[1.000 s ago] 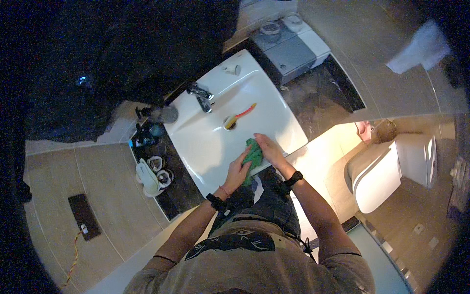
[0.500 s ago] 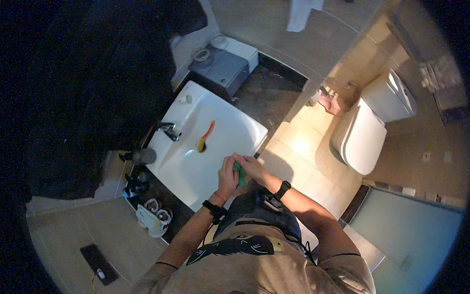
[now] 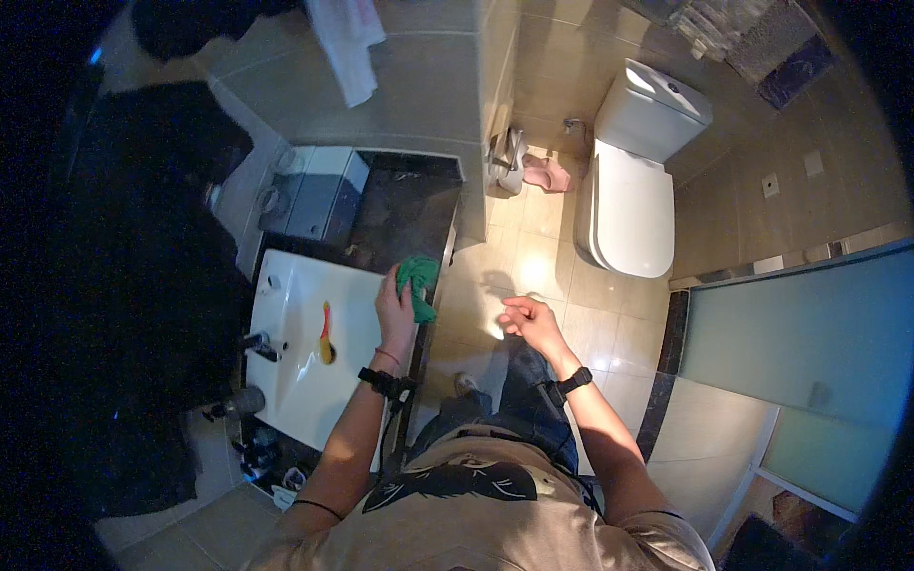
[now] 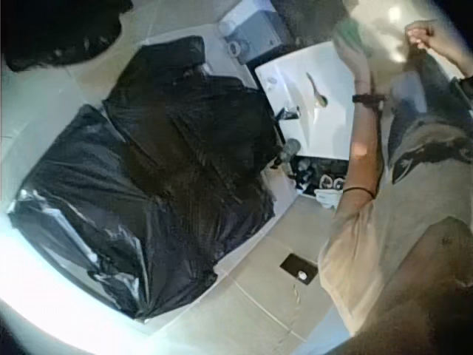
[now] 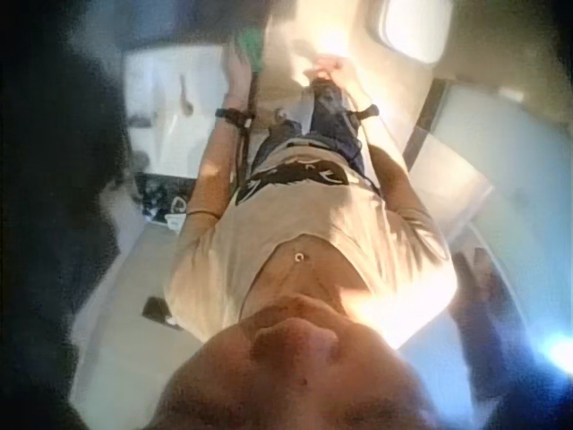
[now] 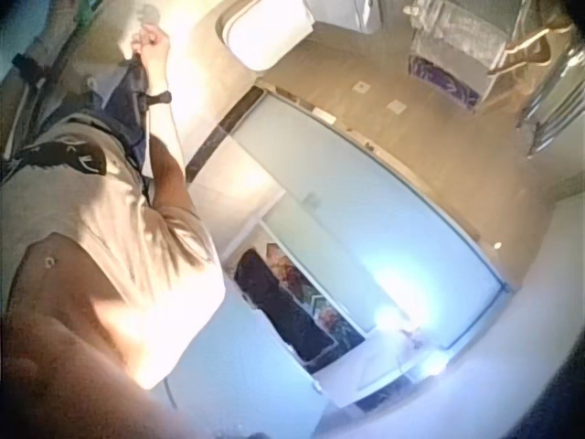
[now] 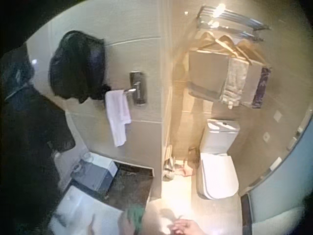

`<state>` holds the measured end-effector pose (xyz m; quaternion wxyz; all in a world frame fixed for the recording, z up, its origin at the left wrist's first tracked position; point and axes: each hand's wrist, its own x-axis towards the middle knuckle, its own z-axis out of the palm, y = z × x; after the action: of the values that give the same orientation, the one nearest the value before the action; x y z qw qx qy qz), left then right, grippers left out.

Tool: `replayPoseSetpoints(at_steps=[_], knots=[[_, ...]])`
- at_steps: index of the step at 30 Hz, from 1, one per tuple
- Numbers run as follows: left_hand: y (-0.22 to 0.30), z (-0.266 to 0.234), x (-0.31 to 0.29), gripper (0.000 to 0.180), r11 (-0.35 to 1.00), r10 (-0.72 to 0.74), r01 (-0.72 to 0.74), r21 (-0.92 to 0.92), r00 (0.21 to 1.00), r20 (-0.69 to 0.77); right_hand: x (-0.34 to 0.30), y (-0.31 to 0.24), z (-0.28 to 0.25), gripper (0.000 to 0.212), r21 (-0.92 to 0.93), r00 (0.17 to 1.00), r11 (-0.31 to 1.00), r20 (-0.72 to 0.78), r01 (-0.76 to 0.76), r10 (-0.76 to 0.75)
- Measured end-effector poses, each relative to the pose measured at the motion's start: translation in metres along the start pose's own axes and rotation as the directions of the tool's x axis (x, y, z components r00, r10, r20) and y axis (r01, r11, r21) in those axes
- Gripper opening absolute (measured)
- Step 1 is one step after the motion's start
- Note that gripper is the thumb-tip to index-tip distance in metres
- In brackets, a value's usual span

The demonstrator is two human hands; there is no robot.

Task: The person scrubs a pair of slippers in a bathroom sink using a brush and water. They rinse the slippers and place them on the sink counter.

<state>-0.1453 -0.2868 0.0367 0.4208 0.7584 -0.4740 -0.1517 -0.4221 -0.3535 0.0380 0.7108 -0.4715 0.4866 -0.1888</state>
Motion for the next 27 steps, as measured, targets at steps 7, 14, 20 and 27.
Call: replayPoseSetpoints(at_steps=[7, 14, 20, 27], knots=[[-0.018, 0.055, 0.095, 0.063, 0.891, -0.113, 0.117, 0.438, 0.993, -0.036, 0.054, -0.001, -0.124, 0.026, 0.01, 1.0, 1.0, -0.026, -0.007, 0.007], [0.012, 0.187, 0.107, 0.04, 0.886, 0.142, -0.332, 0.324, 0.859, 0.492, 0.109, 0.004, -0.245, 0.024, 0.117, 0.977, 0.987, -0.173, -0.108, 0.127], [0.027, 0.31, 0.138, 0.025, 0.933, 0.059, -0.305, 0.191, 0.653, 0.755, 0.138, 0.04, -0.301, 0.02, 0.199, 0.939, 0.963, -0.258, -0.179, 0.228], [-0.011, 0.424, 0.188, 0.021, 0.797, -0.144, -0.481, 0.366, 0.437, 0.888, 0.173, 0.06, -0.328, 0.027, 0.212, 0.928, 0.938, -0.198, -0.274, 0.316]])
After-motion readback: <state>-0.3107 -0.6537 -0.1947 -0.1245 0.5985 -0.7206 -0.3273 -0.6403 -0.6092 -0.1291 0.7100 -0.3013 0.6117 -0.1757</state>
